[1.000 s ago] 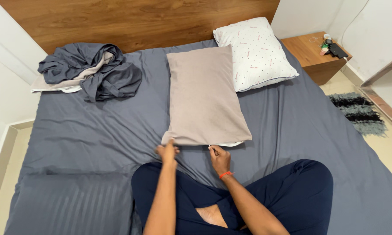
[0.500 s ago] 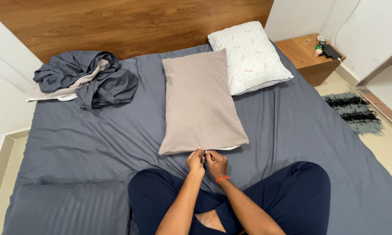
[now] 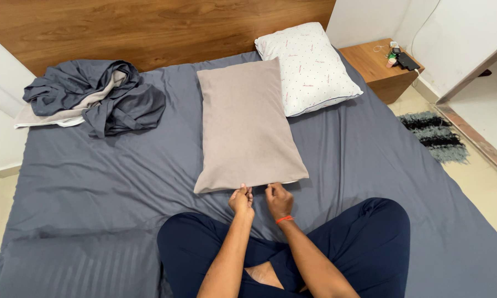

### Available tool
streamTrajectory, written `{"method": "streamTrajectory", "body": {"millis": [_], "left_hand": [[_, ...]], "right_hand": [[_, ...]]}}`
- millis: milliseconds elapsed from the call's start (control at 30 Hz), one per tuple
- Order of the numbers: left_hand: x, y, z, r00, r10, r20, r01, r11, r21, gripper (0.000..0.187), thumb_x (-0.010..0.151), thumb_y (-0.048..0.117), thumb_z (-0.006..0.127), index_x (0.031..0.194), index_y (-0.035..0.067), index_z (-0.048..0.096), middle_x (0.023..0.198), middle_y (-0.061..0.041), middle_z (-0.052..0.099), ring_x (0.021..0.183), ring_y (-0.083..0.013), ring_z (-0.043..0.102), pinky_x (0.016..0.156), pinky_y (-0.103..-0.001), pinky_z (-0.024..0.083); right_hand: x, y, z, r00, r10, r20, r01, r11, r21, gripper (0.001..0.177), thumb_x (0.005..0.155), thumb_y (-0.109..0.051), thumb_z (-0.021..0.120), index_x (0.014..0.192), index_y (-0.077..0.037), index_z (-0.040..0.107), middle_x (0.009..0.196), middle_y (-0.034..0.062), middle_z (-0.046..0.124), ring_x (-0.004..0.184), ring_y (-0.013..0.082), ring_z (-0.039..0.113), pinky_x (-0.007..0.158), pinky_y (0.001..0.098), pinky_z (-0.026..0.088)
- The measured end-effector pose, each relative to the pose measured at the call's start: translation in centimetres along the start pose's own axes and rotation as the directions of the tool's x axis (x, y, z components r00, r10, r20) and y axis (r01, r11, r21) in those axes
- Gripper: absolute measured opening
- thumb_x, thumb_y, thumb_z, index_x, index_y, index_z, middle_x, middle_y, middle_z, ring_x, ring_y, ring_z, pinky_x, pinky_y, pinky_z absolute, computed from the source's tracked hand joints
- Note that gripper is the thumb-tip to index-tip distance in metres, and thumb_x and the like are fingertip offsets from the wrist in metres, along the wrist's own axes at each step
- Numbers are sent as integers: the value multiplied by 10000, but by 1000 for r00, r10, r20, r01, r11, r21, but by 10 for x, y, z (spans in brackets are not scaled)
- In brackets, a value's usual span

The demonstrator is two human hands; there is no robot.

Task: The person sits on a bed and places a pillow into a pillowcase. They align the pillow with the case, insert it, and smooth the fabric to fit properly.

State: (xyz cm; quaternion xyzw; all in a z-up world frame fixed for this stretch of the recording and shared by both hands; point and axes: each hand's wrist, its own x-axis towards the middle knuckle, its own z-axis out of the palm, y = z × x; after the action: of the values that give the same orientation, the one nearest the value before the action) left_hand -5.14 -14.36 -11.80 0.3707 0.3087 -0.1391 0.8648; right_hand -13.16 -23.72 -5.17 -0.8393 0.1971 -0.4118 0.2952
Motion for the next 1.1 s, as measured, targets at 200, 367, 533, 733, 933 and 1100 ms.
{"method": "streamTrajectory", "body": {"millis": [200,367,533,733,933,1100], "left_hand": [[2,1,2,999,44,5,-44,998,-48,159,954,125,723,888,7,640,820,-93,704,708,-164,683,571,-243,485],[8,5,-2,998,66,-18,-66,997,-41,156,962,128,710,881,14,643,810,-79,698,708,-152,685,574,-241,480],[8,6,-2,994,112,-6,-112,993,-48,159,992,131,677,900,11,627,808,-77,685,705,-149,672,578,-253,478],[2,37,3,979,200,-30,-202,958,-201,162,1017,92,468,1086,162,596,1000,-30,662,820,-174,638,649,-335,529],[-22,128,-26,765,642,-43,-633,739,-233,172,973,-15,511,1005,151,540,912,-22,555,728,-162,509,548,-301,376],[-114,238,-57,804,573,-158,-593,759,-269,401,1002,336,529,1283,64,439,1254,-150,567,1070,-291,631,845,-423,572]], "right_hand": [[11,39,-12,979,135,-154,-156,978,-137,134,847,-178,767,782,-102,678,575,100,609,521,323,605,517,457,470],[18,47,-24,940,258,-225,-287,952,-109,115,875,-182,752,811,-104,695,563,88,594,501,307,592,515,452,449],[17,37,-27,927,297,-227,-326,940,-98,121,864,-184,755,792,-108,697,548,82,581,480,293,576,505,442,439],[17,56,-22,904,415,-106,-390,900,194,254,928,-211,744,774,-23,670,552,64,563,524,208,521,504,390,423],[29,87,-15,605,736,304,-687,288,667,356,984,-343,581,1063,2,615,781,113,689,586,180,658,486,293,482],[28,80,-11,566,697,441,-732,178,658,465,990,-407,529,1161,25,547,854,152,696,630,214,683,516,301,515]]}}
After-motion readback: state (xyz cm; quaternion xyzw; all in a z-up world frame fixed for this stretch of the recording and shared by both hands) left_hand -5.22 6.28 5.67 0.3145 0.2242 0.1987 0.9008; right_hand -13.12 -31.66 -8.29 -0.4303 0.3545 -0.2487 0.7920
